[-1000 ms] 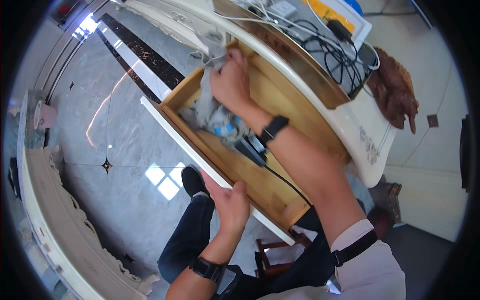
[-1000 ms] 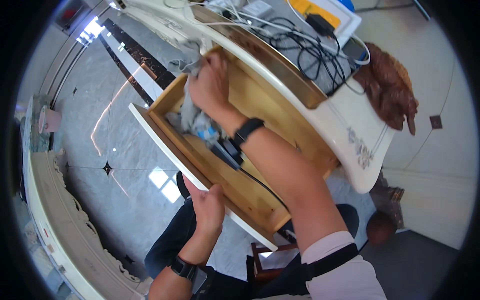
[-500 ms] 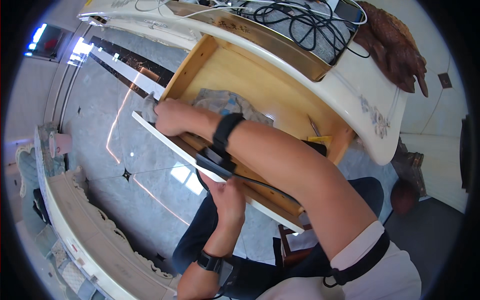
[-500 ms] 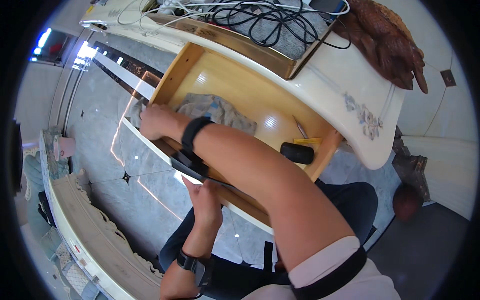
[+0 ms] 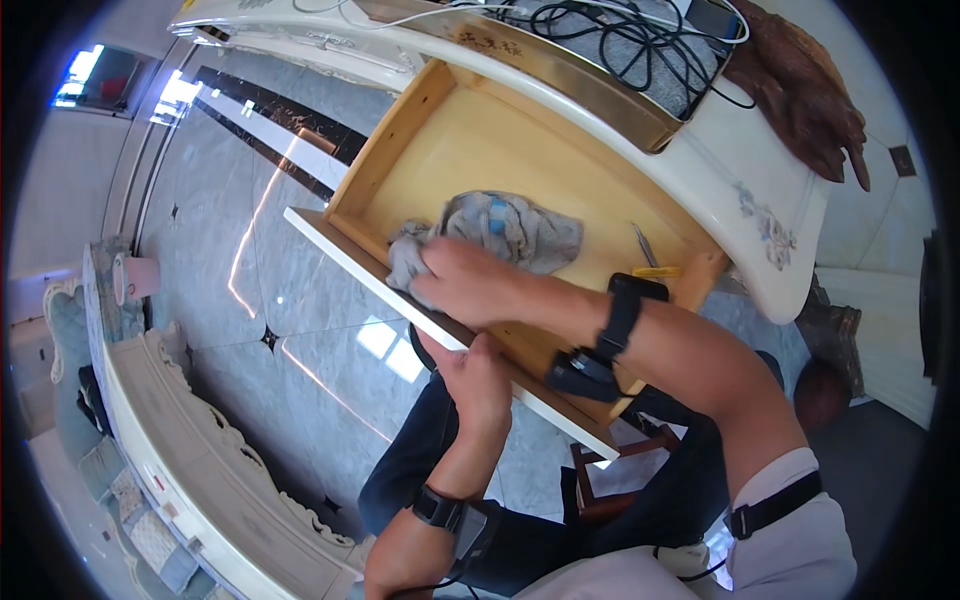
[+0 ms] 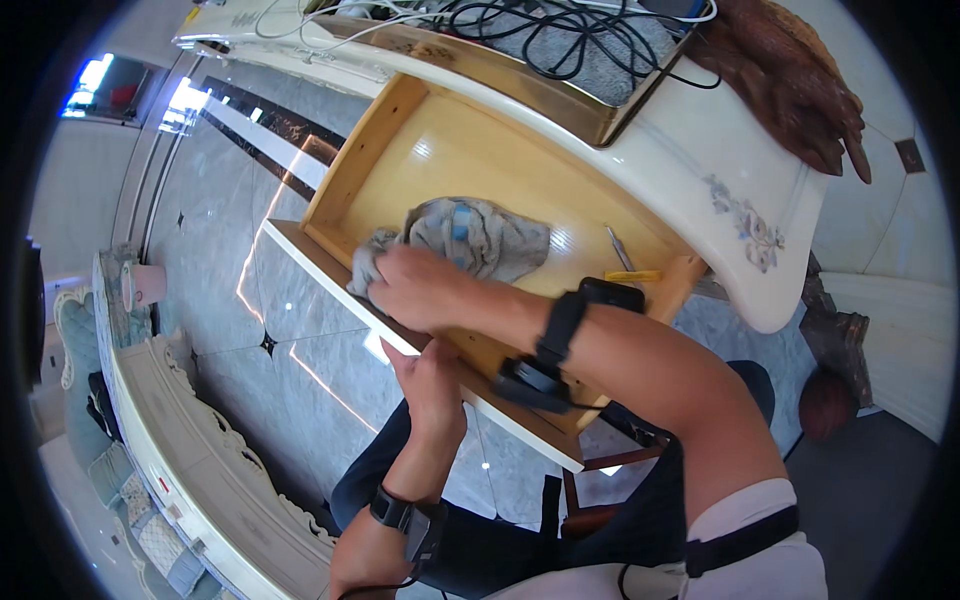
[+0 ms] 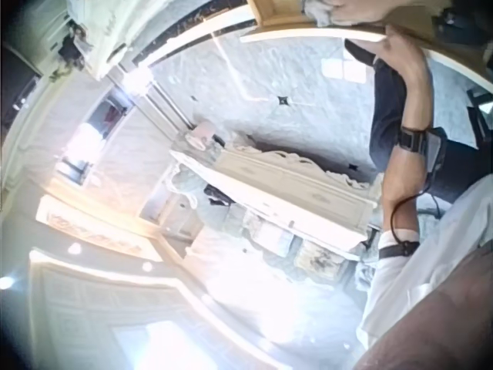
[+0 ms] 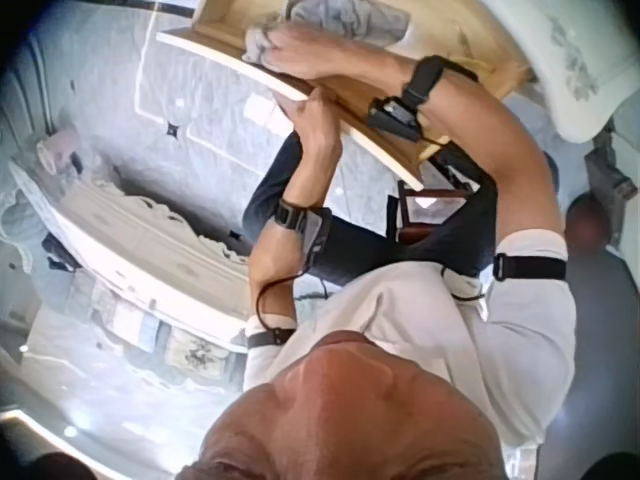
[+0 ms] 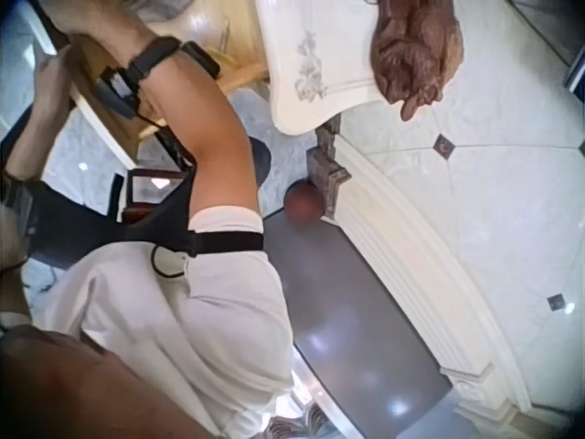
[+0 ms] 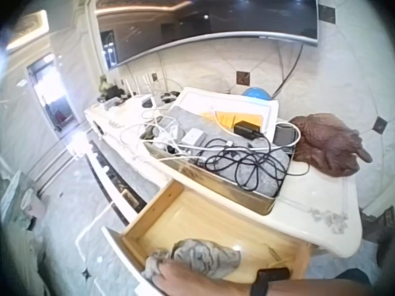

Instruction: Cleaning the inside and edges of a wooden drawer using a cloth.

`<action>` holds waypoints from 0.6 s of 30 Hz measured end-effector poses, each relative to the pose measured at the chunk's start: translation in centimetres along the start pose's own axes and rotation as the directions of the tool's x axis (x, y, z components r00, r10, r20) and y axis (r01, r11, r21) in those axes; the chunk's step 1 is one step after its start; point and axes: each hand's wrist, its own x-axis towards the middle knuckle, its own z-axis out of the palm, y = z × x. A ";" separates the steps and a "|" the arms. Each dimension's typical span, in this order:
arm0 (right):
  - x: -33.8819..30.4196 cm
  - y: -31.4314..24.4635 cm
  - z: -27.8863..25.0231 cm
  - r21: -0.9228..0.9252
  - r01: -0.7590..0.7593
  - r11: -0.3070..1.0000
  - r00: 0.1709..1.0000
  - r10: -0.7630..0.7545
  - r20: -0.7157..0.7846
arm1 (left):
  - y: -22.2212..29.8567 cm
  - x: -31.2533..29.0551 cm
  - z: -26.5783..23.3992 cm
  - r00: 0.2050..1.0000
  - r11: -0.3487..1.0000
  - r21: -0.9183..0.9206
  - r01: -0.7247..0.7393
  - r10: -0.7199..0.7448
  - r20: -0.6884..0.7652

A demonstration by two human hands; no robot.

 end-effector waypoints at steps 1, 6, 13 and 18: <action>2.0 -0.8 -0.1 -0.040 -0.046 0.998 0.999 0.046 0.005 | 0.1 -0.1 -0.4 1.000 1.000 0.003 -0.007 0.007 -0.013; 10.1 -1.2 0.6 0.002 -0.009 1.000 0.997 0.009 -0.077 | -0.5 -0.1 -0.6 1.000 1.000 0.013 0.000 0.000 0.023; 1.5 0.9 -0.3 0.005 -0.073 0.997 0.996 0.073 0.052 | 2.8 -0.5 0.7 0.971 0.851 -0.468 0.239 -0.207 0.119; -10.5 1.5 -1.2 -0.160 -0.007 0.987 0.997 0.020 0.081 | 2.6 0.5 -0.2 0.976 0.915 -0.342 0.215 -0.194 0.096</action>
